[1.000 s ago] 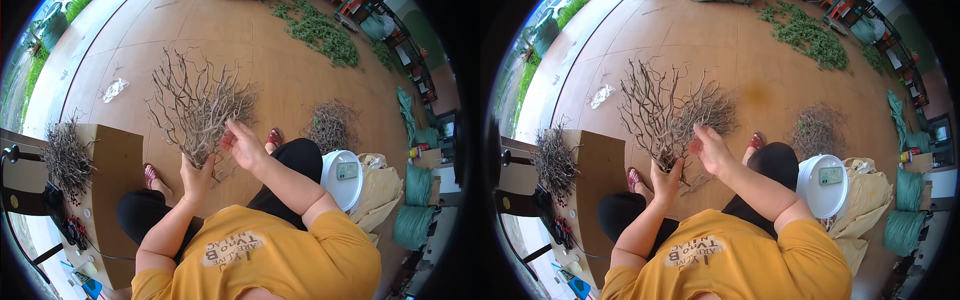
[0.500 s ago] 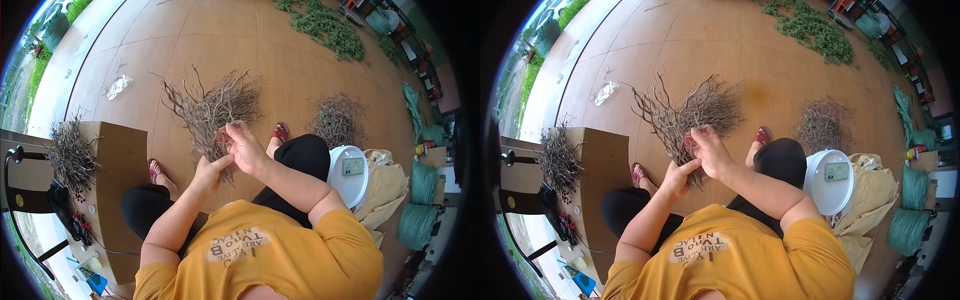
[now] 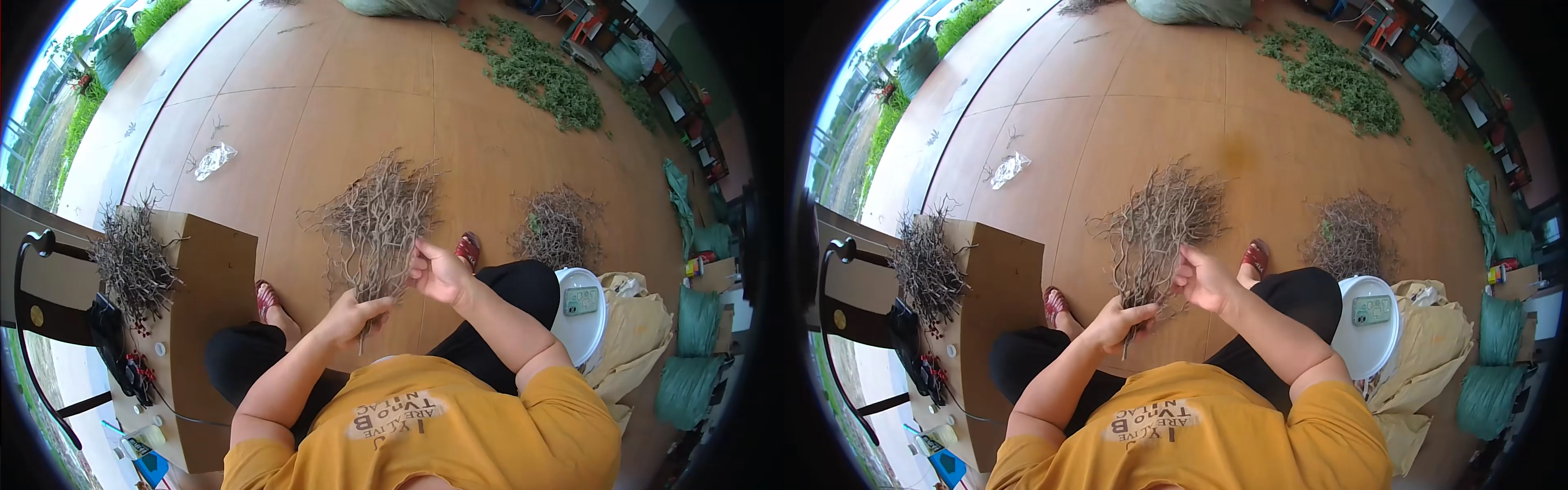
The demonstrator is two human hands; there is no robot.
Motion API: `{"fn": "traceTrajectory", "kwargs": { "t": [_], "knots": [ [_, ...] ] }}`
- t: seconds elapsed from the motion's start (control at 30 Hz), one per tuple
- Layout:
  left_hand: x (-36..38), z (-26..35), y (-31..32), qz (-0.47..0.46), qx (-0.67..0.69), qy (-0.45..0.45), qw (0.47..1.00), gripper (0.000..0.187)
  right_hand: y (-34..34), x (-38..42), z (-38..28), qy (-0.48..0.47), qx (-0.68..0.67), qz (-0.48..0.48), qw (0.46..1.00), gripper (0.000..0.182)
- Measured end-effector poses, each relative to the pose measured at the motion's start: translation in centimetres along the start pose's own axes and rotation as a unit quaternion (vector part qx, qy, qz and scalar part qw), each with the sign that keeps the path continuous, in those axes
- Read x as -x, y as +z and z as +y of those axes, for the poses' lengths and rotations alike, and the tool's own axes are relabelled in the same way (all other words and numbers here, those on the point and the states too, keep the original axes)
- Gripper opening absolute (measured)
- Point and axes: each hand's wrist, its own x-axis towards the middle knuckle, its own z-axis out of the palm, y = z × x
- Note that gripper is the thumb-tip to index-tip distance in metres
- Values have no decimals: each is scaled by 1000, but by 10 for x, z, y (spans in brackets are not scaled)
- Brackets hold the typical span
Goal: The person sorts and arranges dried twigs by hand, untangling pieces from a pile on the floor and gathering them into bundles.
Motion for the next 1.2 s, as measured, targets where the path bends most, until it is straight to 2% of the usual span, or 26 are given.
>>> {"fn": "traceTrajectory", "kwargs": {
  "t": [0.07, 0.1, 0.13, 0.17, 0.2, 0.23, 0.27, 0.33, 0.37, 0.4, 0.47, 0.5, 0.53, 0.57, 0.63, 0.7, 0.73, 0.77, 0.87, 0.93, 1.0, 1.07, 1.13, 1.17, 1.2],
  "knots": [
    [15, 8, 1, -12, -25, -3, 1000, 11, 13, 17, -14, -14, 3, 90, 996, 27],
    [25, 15, 3, -8, -29, 4, 1000, 12, 9, 21, -30, -79, 35, 135, 987, 27],
    [36, 19, 2, -4, -31, 6, 999, 12, -32, 18, -69, -157, -59, 70, 983, 29],
    [51, 23, -11, 5, -39, -9, 999, 11, -61, 31, -119, -262, -121, 126, 949, 31],
    [69, 34, -11, 51, -11, -2, 999, 14, -80, 54, -157, -362, -108, 149, 914, 31],
    [73, 31, -21, 55, 14, 14, 998, 22, -80, 76, -179, -445, -47, 189, 874, 32],
    [78, 23, -31, 62, 40, 29, 997, 30, -75, 88, -194, -501, 12, 244, 830, 33],
    [84, 14, -46, 107, 70, 25, 991, 32, -100, 97, -224, -546, 164, 340, 748, 33],
    [85, 14, -52, 128, 84, 30, 988, 33, -123, 95, -245, -560, 256, 411, 672, 35],
    [88, 16, -56, 130, 94, 42, 986, 34, -150, 93, -267, -566, 345, 474, 580, 42],
    [94, 14, -61, 135, 120, 63, 982, 35, -202, 97, -309, -494, 420, 427, 630, 60],
    [97, 8, -70, 140, 118, 68, 981, 38, -211, 96, -312, -400, 481, 568, 534, 66],
    [101, 7, -73, 125, 146, 79, 978, 38, -221, 97, -314, -292, 522, 686, 414, 72],
    [104, 9, -75, 108, 172, 92, 975, 39, -228, 104, -324, -130, 575, 717, 372, 80],
    [109, 11, -77, 81, 210, 124, 966, 44, -223, 82, -317, -277, 575, 657, 400, 68],
    [106, 4, -82, 5, 311, 123, 943, 43, -204, 53, -300, -453, 557, 477, 508, 50],
    [102, 0, -85, -34, 359, 122, 925, 43, -164, 32, -269, -539, 522, 311, 583, 39],
    [99, -3, -86, -65, 373, 123, 917, 43, -91, 29, -217, -535, 513, 236, 628, 23],
    [92, -8, -83, -132, 395, 125, 901, 43, 23, 22, -96, -406, 461, -24, 789, 19],
    [86, -11, -76, -147, 389, 126, 900, 44, 69, 25, -35, -286, 410, -135, 855, 19],
    [87, -5, -62, -81, 327, 117, 934, 44, 100, 20, 4, -189, 346, -196, 898, 24],
    [96, 3, -44, 22, 216, 119, 969, 40, 115, 18, 23, -101, 259, -195, 941, 21],
    [104, 3, -36, 87, 113, 106, 984, 27, 121, 11, 36, -7, 174, -223, 959, 19],
    [112, 3, -36, 69, 102, 94, 988, 22, 119, 12, 40, -22, 174, -241, 955, 20],
    [120, 4, -36, 51, 93, 82, 991, 19, 115, 17, 43, -26, 187, -210, 959, 21]
  ]
}}
